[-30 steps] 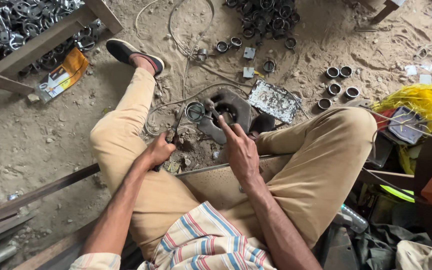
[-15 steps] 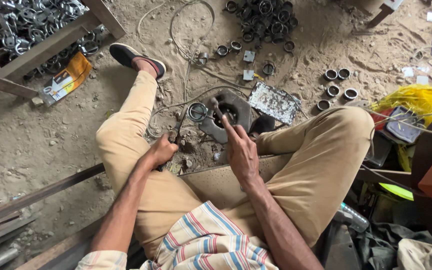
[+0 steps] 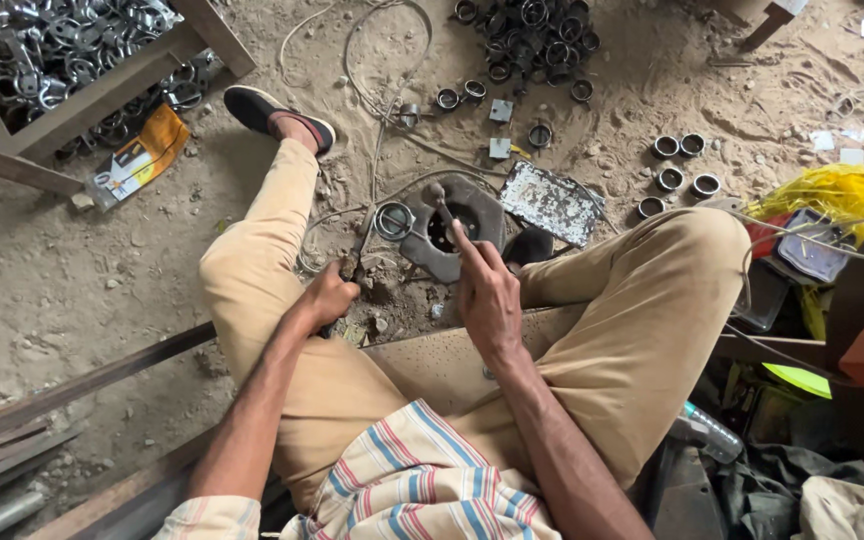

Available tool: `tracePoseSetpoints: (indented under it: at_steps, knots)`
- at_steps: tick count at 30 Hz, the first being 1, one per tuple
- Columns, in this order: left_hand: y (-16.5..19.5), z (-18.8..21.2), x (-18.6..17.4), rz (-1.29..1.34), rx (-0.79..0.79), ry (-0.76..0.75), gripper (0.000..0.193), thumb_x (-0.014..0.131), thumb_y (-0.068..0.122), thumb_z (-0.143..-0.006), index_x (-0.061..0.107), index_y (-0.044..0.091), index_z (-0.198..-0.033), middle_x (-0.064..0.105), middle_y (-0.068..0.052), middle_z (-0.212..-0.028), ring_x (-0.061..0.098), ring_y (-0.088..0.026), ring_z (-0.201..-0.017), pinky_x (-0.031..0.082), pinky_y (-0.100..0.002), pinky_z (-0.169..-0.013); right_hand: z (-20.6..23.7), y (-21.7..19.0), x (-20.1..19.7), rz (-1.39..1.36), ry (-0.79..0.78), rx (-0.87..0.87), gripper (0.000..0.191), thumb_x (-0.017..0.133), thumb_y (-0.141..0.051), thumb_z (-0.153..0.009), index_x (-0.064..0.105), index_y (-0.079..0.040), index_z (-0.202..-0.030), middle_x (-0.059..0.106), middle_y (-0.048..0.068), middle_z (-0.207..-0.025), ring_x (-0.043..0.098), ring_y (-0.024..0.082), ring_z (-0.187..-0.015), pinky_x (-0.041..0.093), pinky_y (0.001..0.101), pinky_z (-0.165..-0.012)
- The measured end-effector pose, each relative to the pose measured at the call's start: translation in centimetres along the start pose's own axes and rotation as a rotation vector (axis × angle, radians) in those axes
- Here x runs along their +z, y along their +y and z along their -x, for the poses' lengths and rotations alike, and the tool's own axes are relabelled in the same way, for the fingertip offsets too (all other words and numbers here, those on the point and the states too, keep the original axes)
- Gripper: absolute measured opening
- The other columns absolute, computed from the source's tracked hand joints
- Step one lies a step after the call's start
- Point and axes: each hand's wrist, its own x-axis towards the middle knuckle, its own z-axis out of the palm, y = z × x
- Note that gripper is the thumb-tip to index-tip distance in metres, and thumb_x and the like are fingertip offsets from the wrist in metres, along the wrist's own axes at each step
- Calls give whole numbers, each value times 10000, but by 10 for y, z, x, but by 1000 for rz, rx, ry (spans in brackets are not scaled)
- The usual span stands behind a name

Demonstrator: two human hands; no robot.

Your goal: The person sits on the ground in a workshop and uses a hammer to strike a metal ring held in a vise. They then use a welding torch to heat the metal ring, creating bright sparks, and continue to hammer and adjust the piece throughout the process.

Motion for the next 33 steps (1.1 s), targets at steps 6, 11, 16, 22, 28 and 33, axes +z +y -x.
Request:
tracePoseSetpoints:
  at_steps: [6,11,16,22,28,33]
  knots:
    - [-4,-5,4,-39,79,69,628,606,143,-796,464,-207,-1298,553,-411,-1190,555,-482,-1099,465,-522,-944,3,-5,3,1,-114,-15,557,520,48,-960,574,-137,-1483,599,165,-924,626,322,-687,501,471,-639]
    - [2,-5,4,-100,-14,45,700,589,173,-802,428,-234,-1348,548,-429,-1293,562,-494,-1216,454,-489,-1042,2,-5,4,-6,-100,79,538,532,21,-967,555,-127,-1484,607,161,-908,624,327,-659,490,483,-626]
    - [20,4,0,-97,-94,33,685,565,178,-777,450,-175,-1352,618,-362,-1249,627,-434,-1174,504,-427,-1034,5,-4,6,8,-126,43,542,538,27,-954,561,-122,-1475,619,158,-948,649,336,-717,504,485,-652]
    - [19,4,0,-142,-123,-16,588,524,237,-819,619,-167,-1236,718,-358,-1172,701,-425,-1123,536,-460,-1002,6,-2,4,50,-138,27,582,553,40,-911,570,-124,-1469,617,165,-949,633,363,-731,495,493,-661]
    - [3,-3,2,-79,-63,22,726,563,220,-799,432,-142,-1414,613,-345,-1287,618,-407,-1205,485,-446,-1048,6,1,7,67,-121,69,561,558,18,-938,578,-155,-1471,597,175,-910,618,360,-705,486,494,-647]
    - [3,-3,2,-136,4,69,715,601,212,-809,433,-151,-1401,672,-319,-1124,676,-378,-1050,538,-451,-954,6,5,12,67,-86,11,511,551,-11,-963,599,-135,-1457,605,163,-888,627,341,-718,499,481,-652]
